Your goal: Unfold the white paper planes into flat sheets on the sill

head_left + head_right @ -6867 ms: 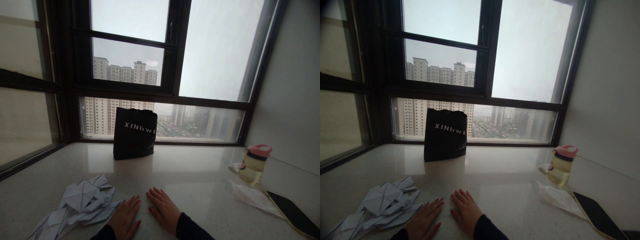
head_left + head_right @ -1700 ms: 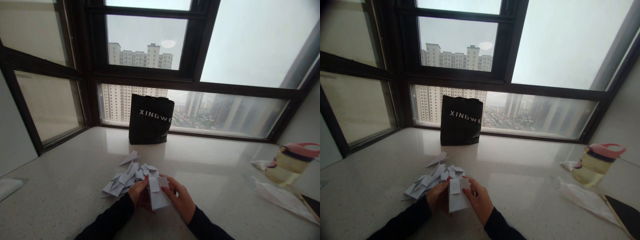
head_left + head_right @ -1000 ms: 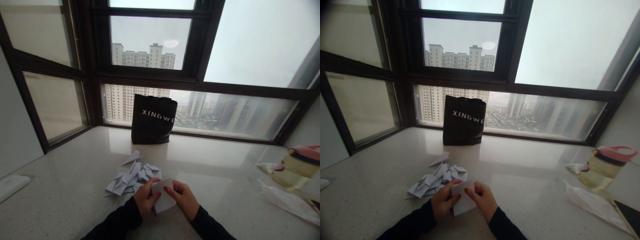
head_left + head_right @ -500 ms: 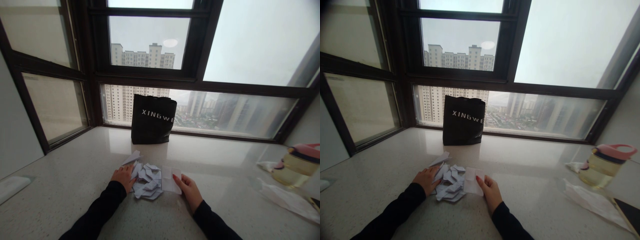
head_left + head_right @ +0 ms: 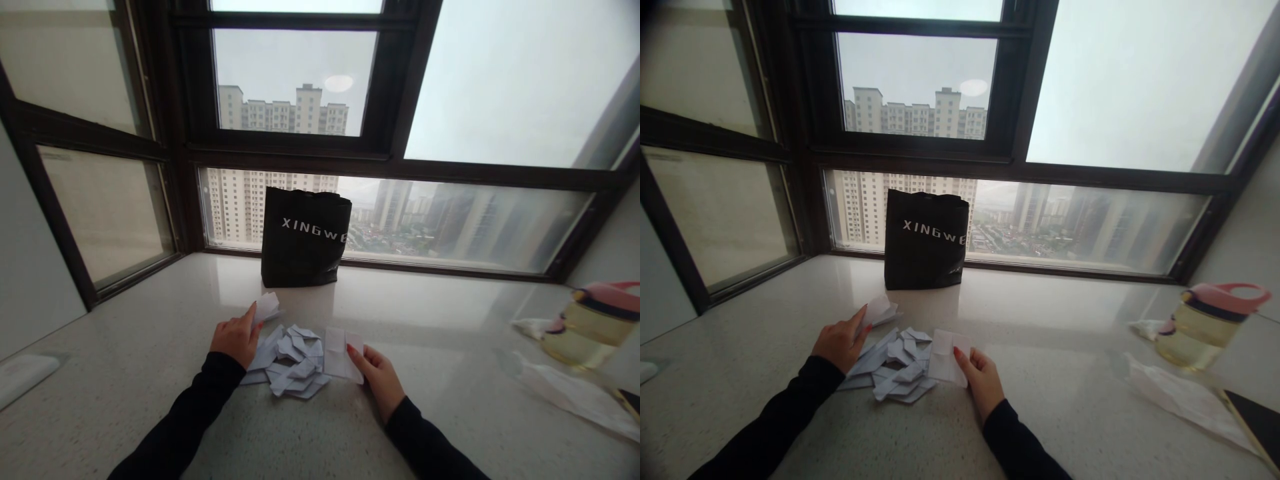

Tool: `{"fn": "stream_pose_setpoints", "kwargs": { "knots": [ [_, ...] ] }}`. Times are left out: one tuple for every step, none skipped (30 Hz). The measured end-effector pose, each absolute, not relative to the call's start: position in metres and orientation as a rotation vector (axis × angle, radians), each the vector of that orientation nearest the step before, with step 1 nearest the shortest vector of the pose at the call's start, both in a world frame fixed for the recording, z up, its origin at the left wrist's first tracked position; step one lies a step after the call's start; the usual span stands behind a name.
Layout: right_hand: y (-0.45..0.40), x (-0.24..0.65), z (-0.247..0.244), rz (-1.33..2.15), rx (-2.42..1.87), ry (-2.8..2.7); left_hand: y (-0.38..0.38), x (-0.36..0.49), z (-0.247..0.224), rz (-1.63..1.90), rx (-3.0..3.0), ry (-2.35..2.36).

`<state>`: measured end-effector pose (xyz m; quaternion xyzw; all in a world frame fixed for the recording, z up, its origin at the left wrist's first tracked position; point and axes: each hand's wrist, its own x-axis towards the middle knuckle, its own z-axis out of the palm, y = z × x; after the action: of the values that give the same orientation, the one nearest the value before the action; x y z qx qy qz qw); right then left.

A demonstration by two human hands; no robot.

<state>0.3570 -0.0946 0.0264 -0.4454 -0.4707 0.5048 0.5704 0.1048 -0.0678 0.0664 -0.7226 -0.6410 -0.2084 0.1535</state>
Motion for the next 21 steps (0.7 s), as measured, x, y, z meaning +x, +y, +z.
{"fn": "stream_pose_setpoints", "kwargs": {
  "knots": [
    [-0.095, 0.357, 0.026, 1.180, -1.049, -1.107, -0.069, 0.106, 0.067, -0.624, -2.053, -1.811],
    [-0.094, 0.357, 0.026, 1.176, -1.054, -1.110, -0.071, 0.108, 0.067, -0.653, -2.047, -1.776],
    [-0.094, 0.357, 0.026, 1.174, -1.058, -1.115, -0.073, 0.110, 0.067, -0.682, -2.069, -1.733],
    [-0.094, 0.358, 0.026, 1.170, -1.061, -1.118, -0.075, 0.114, 0.066, -0.705, -2.129, -1.680],
    [-0.094, 0.358, 0.025, 1.164, -1.065, -1.120, -0.078, 0.118, 0.066, -0.711, -2.235, -1.617],
    [-0.094, 0.358, 0.025, 1.158, -1.071, -1.123, -0.082, 0.123, 0.064, -0.702, -2.365, -1.553],
    [-0.094, 0.358, 0.025, 1.151, -1.076, -1.127, -0.085, 0.129, 0.062, -0.677, -2.499, -1.492],
    [-0.094, 0.358, 0.025, 1.142, -1.081, -1.133, -0.089, 0.134, 0.060, -0.636, -2.622, -1.441],
    [-0.095, 0.358, 0.025, 1.134, -1.084, -1.140, -0.092, 0.139, 0.057, -0.586, -2.715, -1.414],
    [-0.095, 0.358, 0.025, 1.130, -1.087, -1.146, -0.095, 0.143, 0.054, -0.539, -2.777, -1.412],
    [-0.095, 0.358, 0.026, 1.129, -1.090, -1.149, -0.096, 0.146, 0.051, -0.506, -2.816, -1.432],
    [-0.096, 0.358, 0.026, 1.130, -1.093, -1.149, -0.097, 0.147, 0.048, -0.495, -2.846, -1.458],
    [-0.096, 0.357, 0.026, 1.134, -1.096, -1.147, -0.096, 0.147, 0.046, -0.508, -2.884, -1.475],
    [-0.096, 0.357, 0.026, 1.138, -1.097, -1.144, -0.094, 0.146, 0.044, -0.549, -2.925, -1.486],
    [-0.095, 0.357, 0.025, 1.140, -1.097, -1.142, -0.092, 0.145, 0.043, -0.615, -2.966, -1.489],
    [-0.095, 0.357, 0.025, 1.139, -1.094, -1.140, -0.090, 0.143, 0.042, -0.693, -3.001, -1.486],
    [-0.095, 0.357, 0.025, 1.138, -1.089, -1.137, -0.088, 0.141, 0.042, -0.777, -3.026, -1.483],
    [-0.094, 0.357, 0.024, 1.140, -1.083, -1.133, -0.086, 0.139, 0.042, -0.862, -3.032, -1.488],
    [-0.094, 0.357, 0.024, 1.143, -1.078, -1.129, -0.085, 0.138, 0.043, -0.946, -3.020, -1.503],
    [-0.094, 0.357, 0.024, 1.144, -1.076, -1.124, -0.084, 0.137, 0.043, -1.025, -2.996, -1.519],
    [-0.094, 0.357, 0.025, 1.146, -1.075, -1.120, -0.083, 0.137, 0.045, -1.097, -2.969, -1.529]
  ]
}}
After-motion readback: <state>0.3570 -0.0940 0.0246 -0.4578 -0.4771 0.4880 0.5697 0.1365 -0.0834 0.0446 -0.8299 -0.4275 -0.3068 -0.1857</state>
